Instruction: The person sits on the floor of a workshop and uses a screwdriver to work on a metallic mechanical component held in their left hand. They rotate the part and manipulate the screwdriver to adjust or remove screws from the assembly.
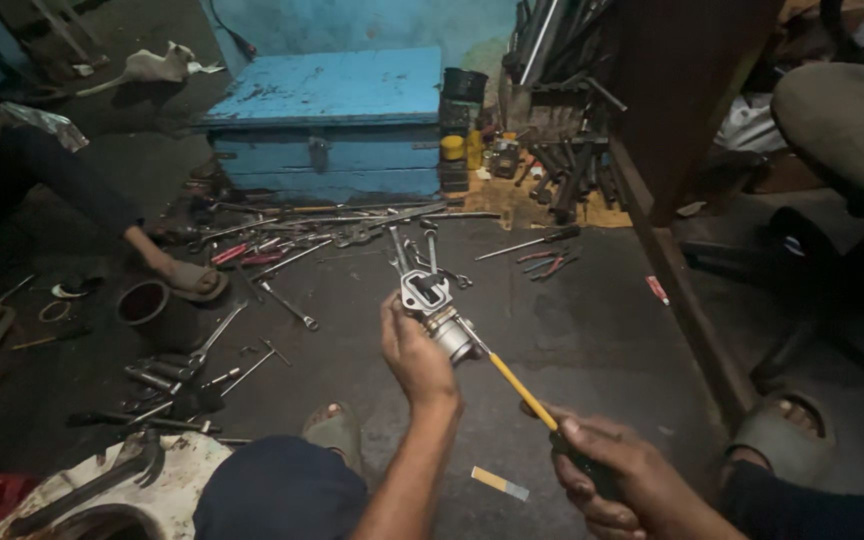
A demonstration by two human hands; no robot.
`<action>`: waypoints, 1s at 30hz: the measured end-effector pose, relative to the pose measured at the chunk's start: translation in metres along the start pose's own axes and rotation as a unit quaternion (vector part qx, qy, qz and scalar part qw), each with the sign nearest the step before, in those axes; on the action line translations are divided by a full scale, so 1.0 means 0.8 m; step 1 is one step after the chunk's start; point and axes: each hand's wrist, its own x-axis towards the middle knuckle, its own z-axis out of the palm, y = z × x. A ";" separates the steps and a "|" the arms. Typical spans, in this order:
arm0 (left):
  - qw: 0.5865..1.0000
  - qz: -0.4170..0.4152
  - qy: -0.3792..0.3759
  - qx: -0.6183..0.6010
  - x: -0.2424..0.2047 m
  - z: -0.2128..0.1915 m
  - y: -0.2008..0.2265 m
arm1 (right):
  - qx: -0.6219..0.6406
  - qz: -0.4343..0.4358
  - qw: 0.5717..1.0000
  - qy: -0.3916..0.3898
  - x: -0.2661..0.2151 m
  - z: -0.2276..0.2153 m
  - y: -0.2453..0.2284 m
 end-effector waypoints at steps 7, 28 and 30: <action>0.999 0.034 -0.008 0.030 -0.001 -0.002 -0.006 | -0.349 -0.281 0.889 0.094 0.018 -0.014 0.025; 0.996 -0.060 0.036 -0.046 0.001 -0.002 -0.002 | -0.110 -0.086 0.980 0.143 0.012 -0.042 -0.007; 0.997 -0.037 0.042 -0.045 0.001 -0.004 -0.006 | -0.004 -0.053 0.998 0.035 0.012 -0.047 -0.013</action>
